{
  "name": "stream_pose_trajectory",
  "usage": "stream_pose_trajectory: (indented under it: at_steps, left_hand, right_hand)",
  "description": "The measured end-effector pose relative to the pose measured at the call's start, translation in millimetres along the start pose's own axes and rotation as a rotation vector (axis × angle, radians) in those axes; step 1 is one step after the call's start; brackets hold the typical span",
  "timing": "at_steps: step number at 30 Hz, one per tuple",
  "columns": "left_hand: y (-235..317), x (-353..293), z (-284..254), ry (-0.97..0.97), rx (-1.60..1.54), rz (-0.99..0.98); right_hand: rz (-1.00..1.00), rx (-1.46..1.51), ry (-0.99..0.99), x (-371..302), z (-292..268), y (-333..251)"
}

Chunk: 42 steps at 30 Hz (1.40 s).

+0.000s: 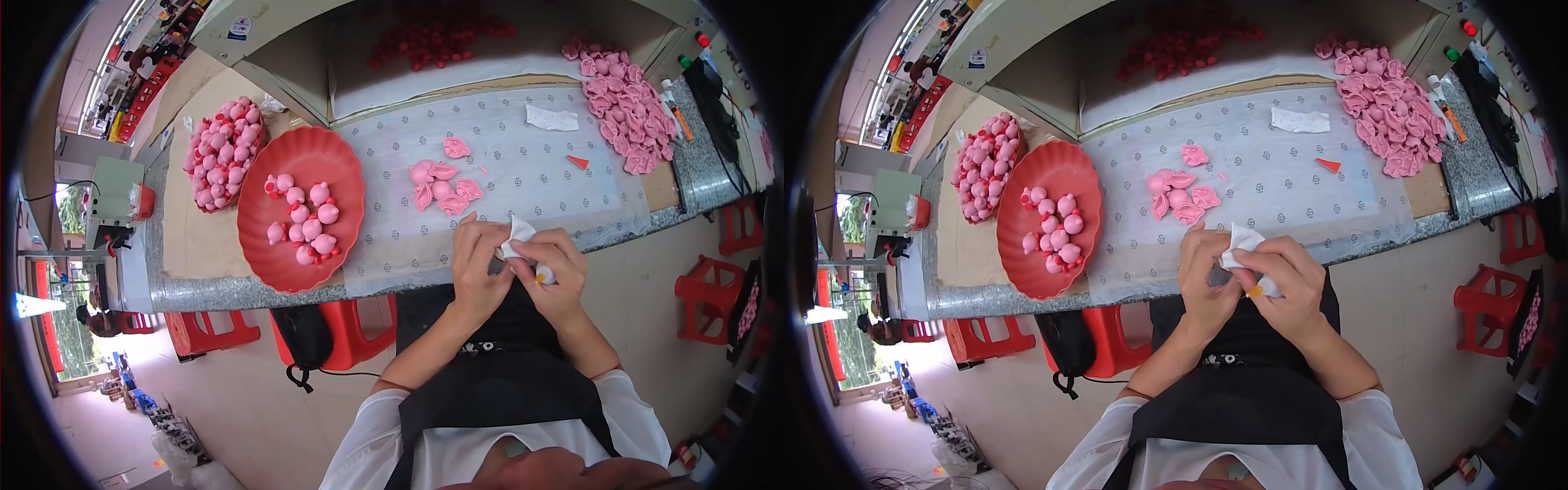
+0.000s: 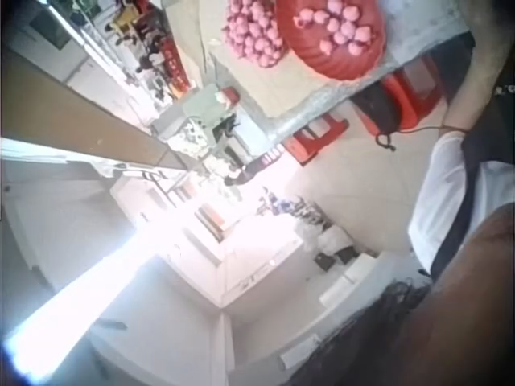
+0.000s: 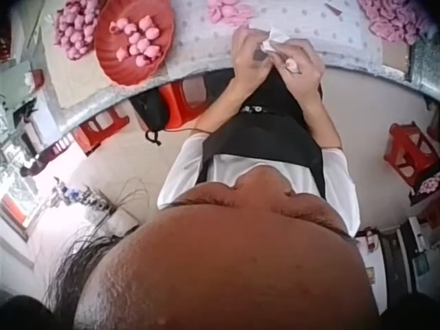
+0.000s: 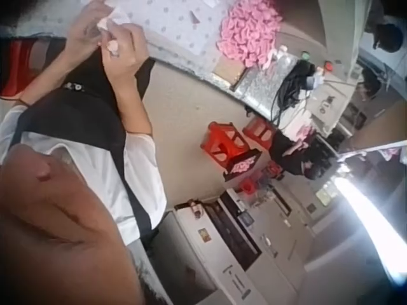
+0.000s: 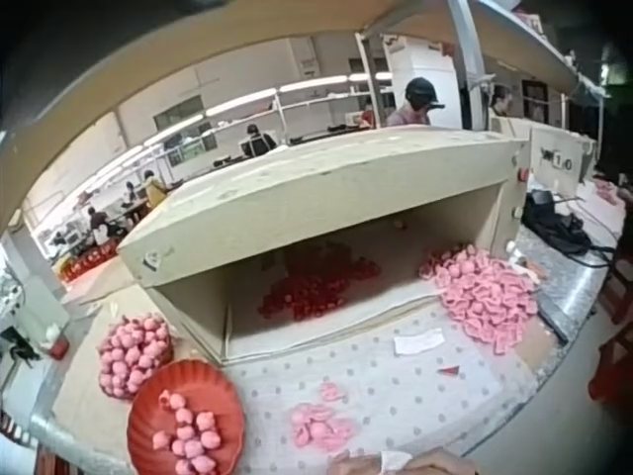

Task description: Assembling small pink toy pigs by applying glue to components and joining them together.

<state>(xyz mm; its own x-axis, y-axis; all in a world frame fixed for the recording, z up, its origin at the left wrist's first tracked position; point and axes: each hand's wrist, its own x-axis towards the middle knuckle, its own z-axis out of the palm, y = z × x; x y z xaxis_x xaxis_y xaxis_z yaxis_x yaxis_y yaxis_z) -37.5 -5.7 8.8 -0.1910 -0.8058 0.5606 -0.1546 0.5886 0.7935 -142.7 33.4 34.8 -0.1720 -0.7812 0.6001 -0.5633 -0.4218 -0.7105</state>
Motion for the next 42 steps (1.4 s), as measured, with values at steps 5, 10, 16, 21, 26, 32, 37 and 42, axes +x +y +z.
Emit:
stream_pose_trajectory:
  at_steps: [5,10,16,21,26,32,37,42]
  left_hand:
    - [3,-3,-1,0.021,0.043,-0.005]
    - [4,2,-7,-0.005,-0.065,-0.058]
    - [6,-4,-6,-0.06,-0.711,-0.384]
    - [9,-13,4,0.021,-1.35,-0.606]
    - [6,-20,8,0.002,-1.48,-0.591]
    - [12,-18,8,-0.047,-1.305,-0.552]
    - [16,-19,6,-0.021,-1.2,-0.553]
    - [17,-22,7,0.004,-1.178,-0.467]
  right_hand:
    - [-0.104,-0.007,-0.009,-6,0,2]
    - [0.196,0.233,0.054,-5,-26,17]
    - [0.326,0.204,0.032,7,-22,14]
    - [0.344,0.771,0.076,-8,6,4]
    - [0.542,1.146,0.039,-9,7,10]
    - [0.626,1.434,0.048,-22,3,29]
    - [0.574,1.487,0.065,-29,12,35]
    - [0.541,1.533,0.032,-27,13,31]
